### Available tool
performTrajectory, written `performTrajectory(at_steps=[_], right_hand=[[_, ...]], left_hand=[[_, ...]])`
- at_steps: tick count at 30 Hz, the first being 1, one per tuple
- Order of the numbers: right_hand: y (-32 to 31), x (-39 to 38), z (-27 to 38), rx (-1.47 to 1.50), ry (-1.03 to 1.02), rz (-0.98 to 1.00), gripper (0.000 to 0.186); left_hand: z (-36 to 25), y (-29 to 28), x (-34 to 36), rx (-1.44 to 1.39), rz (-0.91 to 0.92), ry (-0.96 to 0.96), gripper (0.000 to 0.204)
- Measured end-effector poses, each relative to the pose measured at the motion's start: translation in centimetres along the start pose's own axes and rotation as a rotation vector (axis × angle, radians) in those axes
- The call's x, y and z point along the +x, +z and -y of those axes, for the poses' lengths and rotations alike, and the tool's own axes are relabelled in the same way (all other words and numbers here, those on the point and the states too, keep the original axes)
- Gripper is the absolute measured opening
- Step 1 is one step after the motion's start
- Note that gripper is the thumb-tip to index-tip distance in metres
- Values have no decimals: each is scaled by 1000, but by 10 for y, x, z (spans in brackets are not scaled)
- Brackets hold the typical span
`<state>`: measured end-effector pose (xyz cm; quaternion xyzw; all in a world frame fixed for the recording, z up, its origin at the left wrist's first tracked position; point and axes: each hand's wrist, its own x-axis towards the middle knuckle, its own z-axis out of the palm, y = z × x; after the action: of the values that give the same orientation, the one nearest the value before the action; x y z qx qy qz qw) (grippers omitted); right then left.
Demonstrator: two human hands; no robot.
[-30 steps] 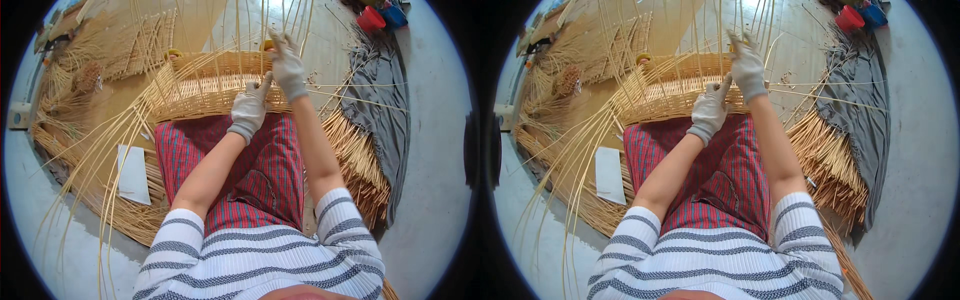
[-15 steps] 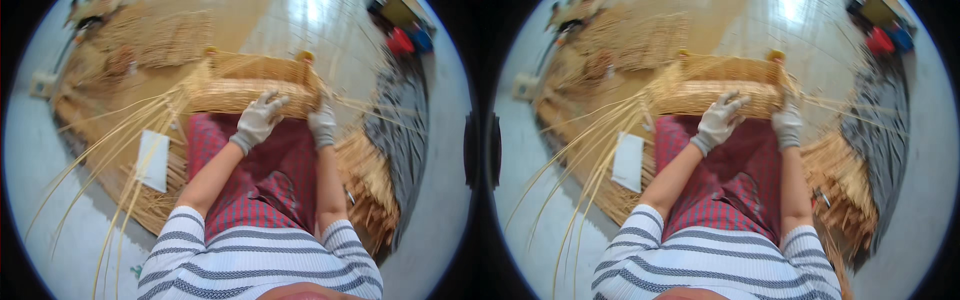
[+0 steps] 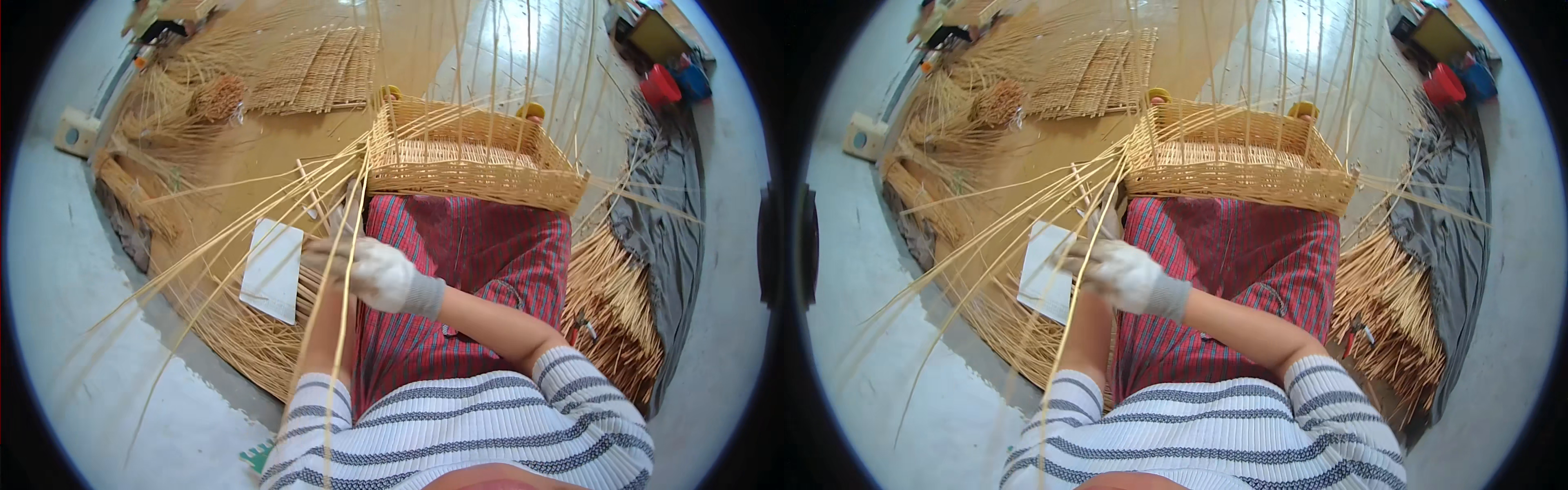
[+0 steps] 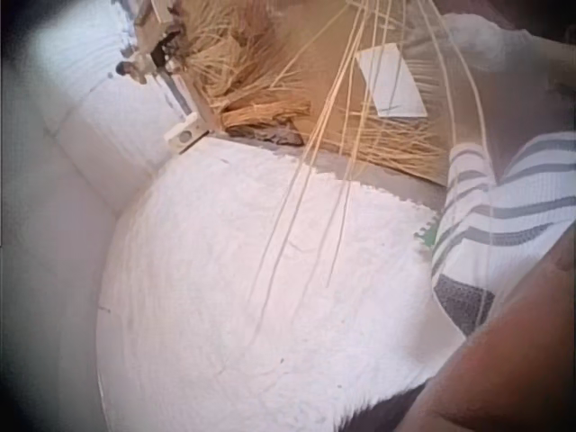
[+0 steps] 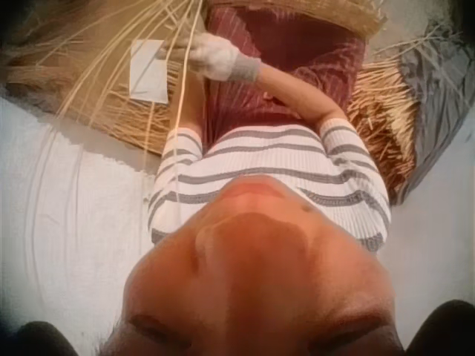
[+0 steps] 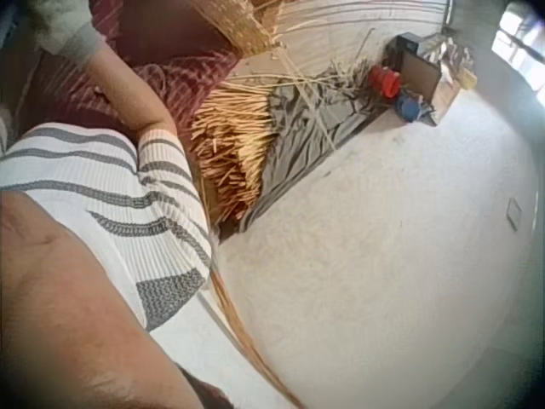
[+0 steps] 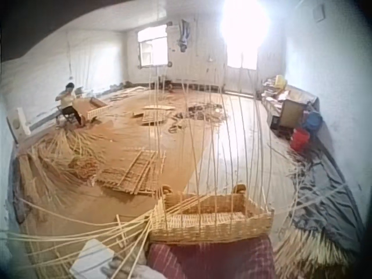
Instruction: Weaving a basket using wicker or straw strips while sitting in a workshop.
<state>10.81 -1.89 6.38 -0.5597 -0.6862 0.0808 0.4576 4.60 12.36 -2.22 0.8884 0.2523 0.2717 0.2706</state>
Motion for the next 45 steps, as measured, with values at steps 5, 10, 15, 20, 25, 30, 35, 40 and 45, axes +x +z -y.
performTrajectory(at_steps=[5,10,15,20,25,30,35,40,45], right_hand=[[-5,10,-4,23,-153,444,69],[-2,-5,-37,46,-364,200,52],[-32,48,-60,112,-163,431,29],[-87,41,-128,460,279,-944,23],[-93,-40,-155,651,947,-1195,16],[-119,55,-194,-679,218,-493,47],[-140,50,-189,110,486,-740,61],[-93,-99,-112,604,1237,-1056,19],[-78,-35,-157,-331,864,-242,34]], left_hand=[[-27,-29,7,242,10,403,60],[-29,-15,10,-328,-18,-349,94],[-3,-11,7,-617,127,-353,83],[-9,1,8,-441,350,-376,83],[-40,25,36,6,232,44,83],[-52,39,53,132,350,-135,83],[-40,46,56,121,339,-99,76],[-33,60,45,9,167,-60,58],[-32,57,38,162,153,-65,55]])
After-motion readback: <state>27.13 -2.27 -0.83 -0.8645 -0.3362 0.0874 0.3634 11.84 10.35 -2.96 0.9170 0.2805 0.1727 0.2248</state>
